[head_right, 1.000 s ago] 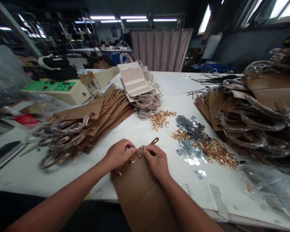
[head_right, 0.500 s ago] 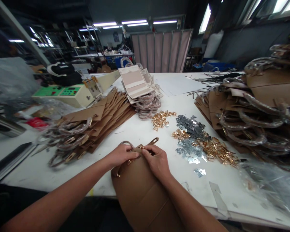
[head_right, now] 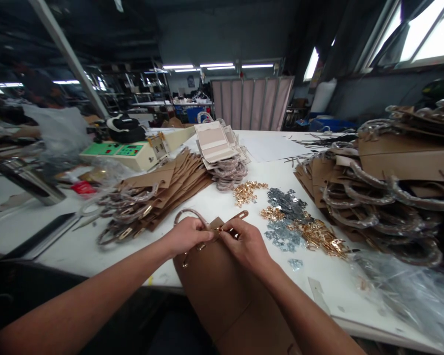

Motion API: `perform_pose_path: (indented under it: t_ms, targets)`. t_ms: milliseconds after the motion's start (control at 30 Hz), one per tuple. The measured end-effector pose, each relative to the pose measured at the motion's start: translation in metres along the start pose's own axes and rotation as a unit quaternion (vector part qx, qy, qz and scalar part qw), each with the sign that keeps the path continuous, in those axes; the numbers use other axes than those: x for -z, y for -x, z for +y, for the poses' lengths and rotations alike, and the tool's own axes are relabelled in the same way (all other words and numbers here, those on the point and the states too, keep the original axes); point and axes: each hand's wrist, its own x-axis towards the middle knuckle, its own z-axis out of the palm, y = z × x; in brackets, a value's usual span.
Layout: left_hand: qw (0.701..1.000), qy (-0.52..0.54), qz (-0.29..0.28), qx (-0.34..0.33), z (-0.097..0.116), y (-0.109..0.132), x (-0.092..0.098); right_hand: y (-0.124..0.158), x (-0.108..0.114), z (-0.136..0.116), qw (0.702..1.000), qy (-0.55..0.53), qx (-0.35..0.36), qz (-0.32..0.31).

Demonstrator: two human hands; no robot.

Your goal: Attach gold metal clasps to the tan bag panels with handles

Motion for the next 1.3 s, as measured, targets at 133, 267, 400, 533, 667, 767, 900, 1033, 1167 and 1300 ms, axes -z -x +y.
perform_pose_path:
  t_ms: [133, 267, 400, 533, 667, 767, 900, 1033, 1167, 1300]
  targets:
    - [1.000, 0.011, -0.002, -0.007, 0.010, 0.015, -0.005, 0.017, 0.001, -0.004, 0.999, -0.008, 0.022, 0.026]
    - [1.000, 0.023, -0.001, -0.021, 0.019, 0.026, -0.008, 0.027, 0.005, -0.001, 0.996, 0.032, 0.074, 0.032]
    - [0.998, 0.039, -0.007, -0.041, 0.026, 0.033, -0.012, 0.032, 0.011, -0.001, 0.986, 0.076, 0.145, 0.027]
    - [0.997, 0.052, -0.016, -0.050, 0.030, 0.038, -0.015, 0.035, 0.014, -0.004, 0.977, 0.084, 0.190, 0.041]
    - [0.996, 0.063, -0.025, -0.057, 0.030, 0.040, -0.015, 0.038, 0.017, -0.006, 0.974, 0.096, 0.197, 0.050]
    - [0.996, 0.067, -0.030, -0.057, 0.028, 0.040, -0.015, 0.039, 0.017, -0.005, 0.977, 0.081, 0.191, 0.048]
    - [0.996, 0.070, -0.034, -0.054, 0.027, 0.040, -0.016, 0.042, 0.013, -0.001, 0.978, 0.072, 0.188, 0.062]
    - [0.994, 0.077, -0.047, -0.054, 0.030, 0.044, -0.017, 0.045, 0.008, 0.002, 0.977, 0.083, 0.183, 0.073]
    - [0.993, 0.084, -0.051, -0.060, 0.031, 0.049, -0.017, 0.045, 0.008, 0.001, 0.977, 0.114, 0.174, 0.053]
    - [0.993, 0.084, -0.054, -0.068, 0.034, 0.051, -0.019, 0.043, 0.012, -0.007, 0.970, 0.177, 0.166, 0.021]
